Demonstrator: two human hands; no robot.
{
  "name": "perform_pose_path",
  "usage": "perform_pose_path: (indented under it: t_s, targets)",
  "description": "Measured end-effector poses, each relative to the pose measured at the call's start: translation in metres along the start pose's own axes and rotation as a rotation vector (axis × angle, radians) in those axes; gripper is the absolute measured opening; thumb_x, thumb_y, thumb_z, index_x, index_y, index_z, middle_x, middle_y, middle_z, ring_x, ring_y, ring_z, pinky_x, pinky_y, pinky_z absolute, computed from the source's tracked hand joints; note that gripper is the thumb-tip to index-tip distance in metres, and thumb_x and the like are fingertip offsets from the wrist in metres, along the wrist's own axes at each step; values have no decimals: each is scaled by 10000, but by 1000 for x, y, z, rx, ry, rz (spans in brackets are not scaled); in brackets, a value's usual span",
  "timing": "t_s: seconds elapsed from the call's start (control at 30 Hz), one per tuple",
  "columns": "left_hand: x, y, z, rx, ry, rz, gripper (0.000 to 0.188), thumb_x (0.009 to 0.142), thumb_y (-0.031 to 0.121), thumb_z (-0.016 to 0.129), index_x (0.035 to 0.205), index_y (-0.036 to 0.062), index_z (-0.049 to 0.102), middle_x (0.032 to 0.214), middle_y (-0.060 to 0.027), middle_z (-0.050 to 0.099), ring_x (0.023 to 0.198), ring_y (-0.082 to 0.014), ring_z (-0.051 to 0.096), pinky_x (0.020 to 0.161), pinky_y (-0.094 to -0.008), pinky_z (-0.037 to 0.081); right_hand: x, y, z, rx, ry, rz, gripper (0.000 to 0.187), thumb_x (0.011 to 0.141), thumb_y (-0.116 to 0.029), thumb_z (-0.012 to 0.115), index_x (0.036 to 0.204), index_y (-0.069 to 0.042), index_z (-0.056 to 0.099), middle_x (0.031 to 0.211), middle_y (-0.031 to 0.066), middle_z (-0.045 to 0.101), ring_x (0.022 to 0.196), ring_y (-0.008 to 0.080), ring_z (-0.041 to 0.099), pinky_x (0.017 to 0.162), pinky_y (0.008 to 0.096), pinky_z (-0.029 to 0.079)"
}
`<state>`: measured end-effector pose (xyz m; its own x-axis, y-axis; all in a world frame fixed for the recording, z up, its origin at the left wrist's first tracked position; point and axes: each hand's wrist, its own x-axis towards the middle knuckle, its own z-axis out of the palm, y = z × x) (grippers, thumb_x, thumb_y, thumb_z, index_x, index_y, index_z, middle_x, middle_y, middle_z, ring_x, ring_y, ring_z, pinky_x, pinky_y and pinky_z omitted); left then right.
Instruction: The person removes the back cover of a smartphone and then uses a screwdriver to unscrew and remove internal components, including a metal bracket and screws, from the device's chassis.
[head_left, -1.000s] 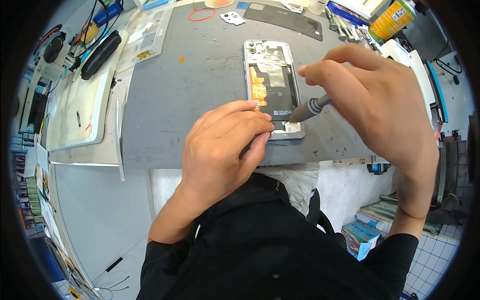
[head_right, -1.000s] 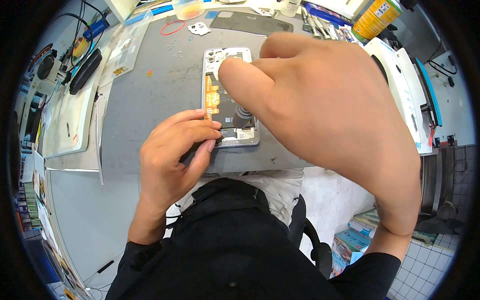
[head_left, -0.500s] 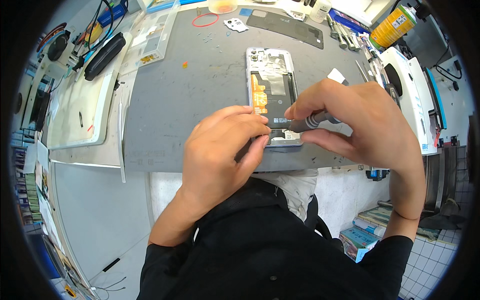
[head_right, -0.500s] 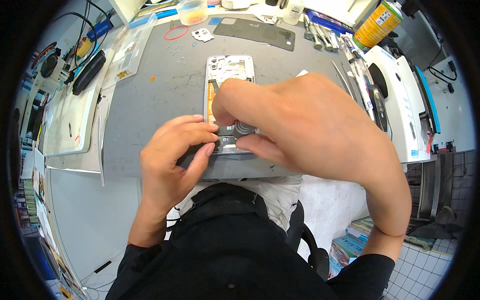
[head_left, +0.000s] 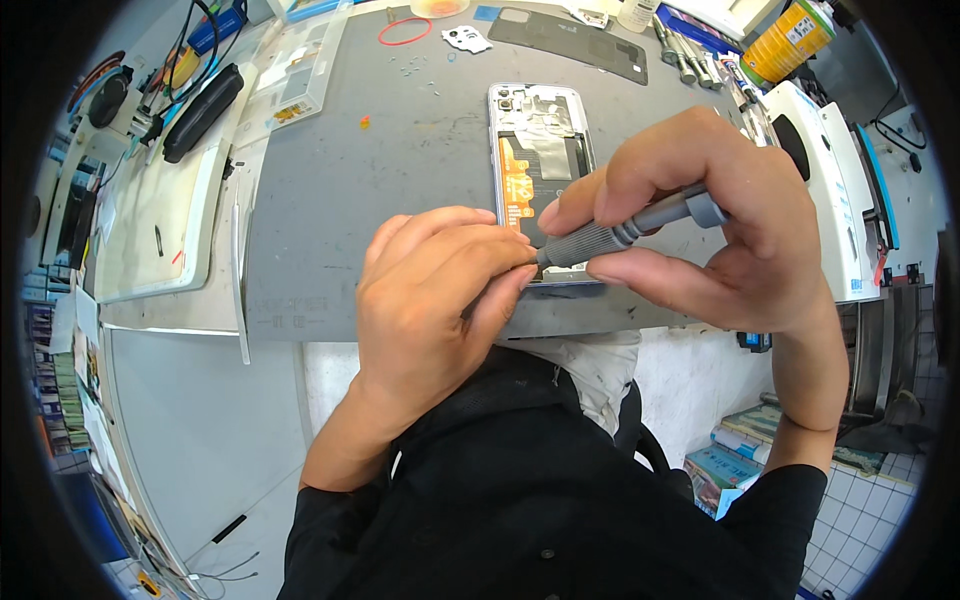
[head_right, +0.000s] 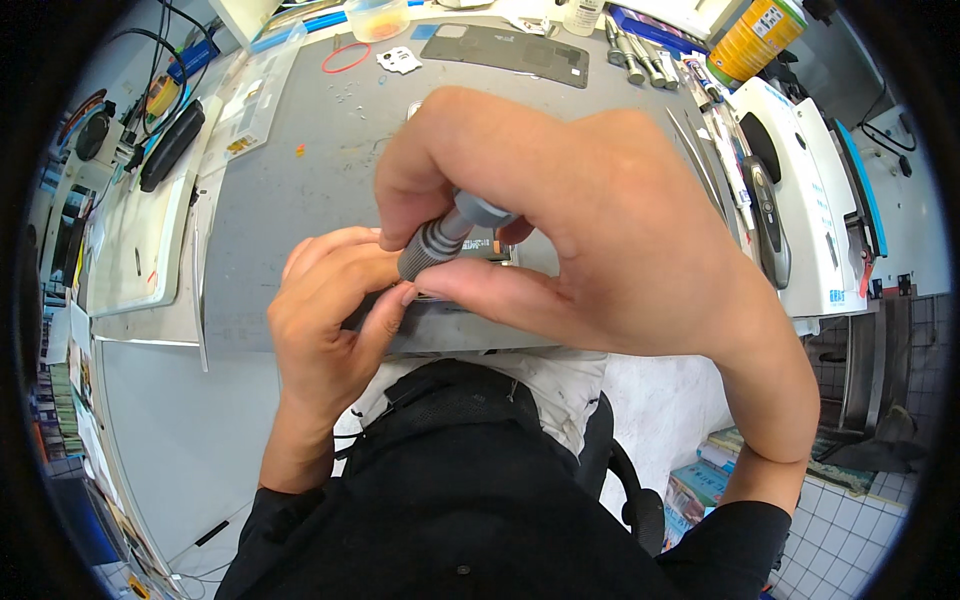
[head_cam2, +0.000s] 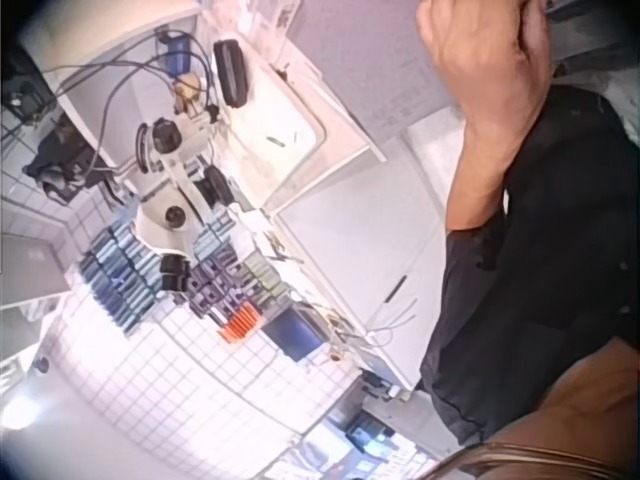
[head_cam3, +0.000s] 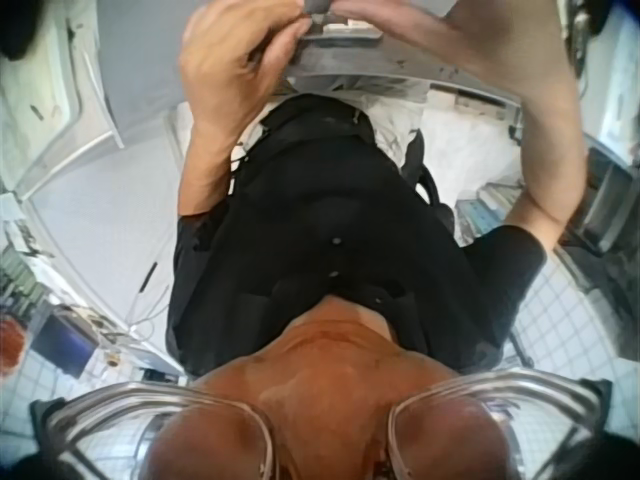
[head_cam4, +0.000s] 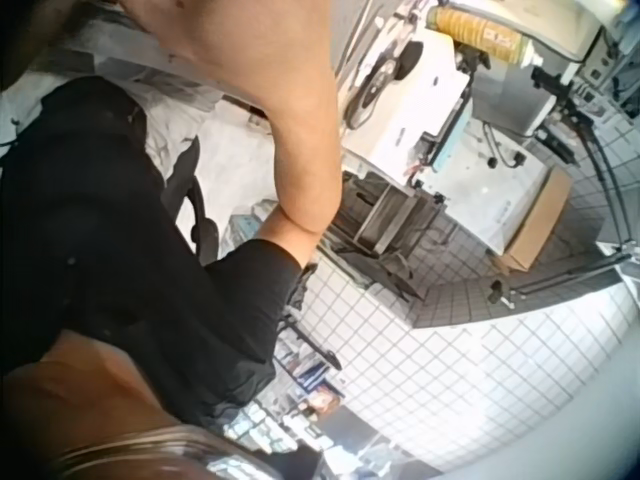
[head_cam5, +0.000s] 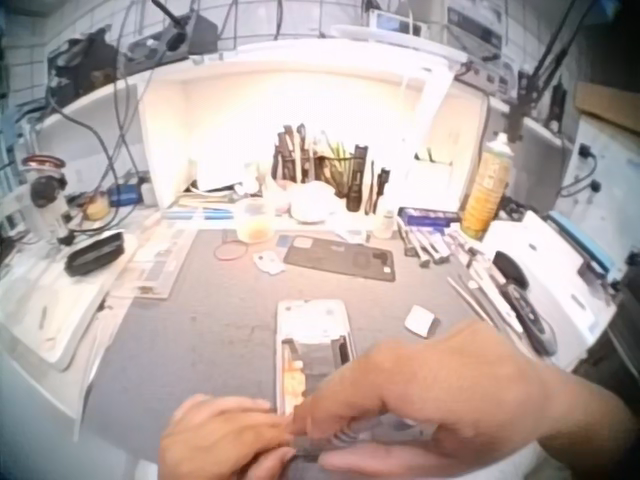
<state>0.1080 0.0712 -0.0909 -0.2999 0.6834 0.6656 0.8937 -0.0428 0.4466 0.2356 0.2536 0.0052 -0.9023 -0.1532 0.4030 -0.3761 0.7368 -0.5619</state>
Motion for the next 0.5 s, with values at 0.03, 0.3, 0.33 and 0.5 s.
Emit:
perform_pose_path:
  t_s: [0.03,0.3,0.33,0.5]
  targets:
    - [-1,-1,-1,5,-4,-2,153,751,61,802,881,105,734,898,-21,737,940,-213,691,809,-347,482,0,2,-1,-11,7,-11,340,804,52,772,1027,-12,523,979,200,734,945,266,749,756,275,583]
    - [-4,-15,-12,-31,47,-73,138,771,22,781,901,57,751,882,-53,749,842,-240,723,724,-326,565,-6,9,9,-136,4,90,295,830,-13,777,1023,-27,555,993,120,737,953,204,744,706,242,593]
    - [-4,-14,-12,-27,42,-77,139,771,23,781,902,59,752,883,-54,750,848,-238,726,728,-325,566,-6,11,13,-134,14,84,293,833,-24,779,1024,-27,557,995,112,738,952,194,743,696,239,594]
    - [-7,-12,-10,-17,30,-110,144,783,19,772,920,57,756,907,-56,758,883,-239,732,772,-333,568,-3,10,18,-123,14,99,293,837,-43,782,1026,-23,560,993,105,738,943,186,742,673,237,599]
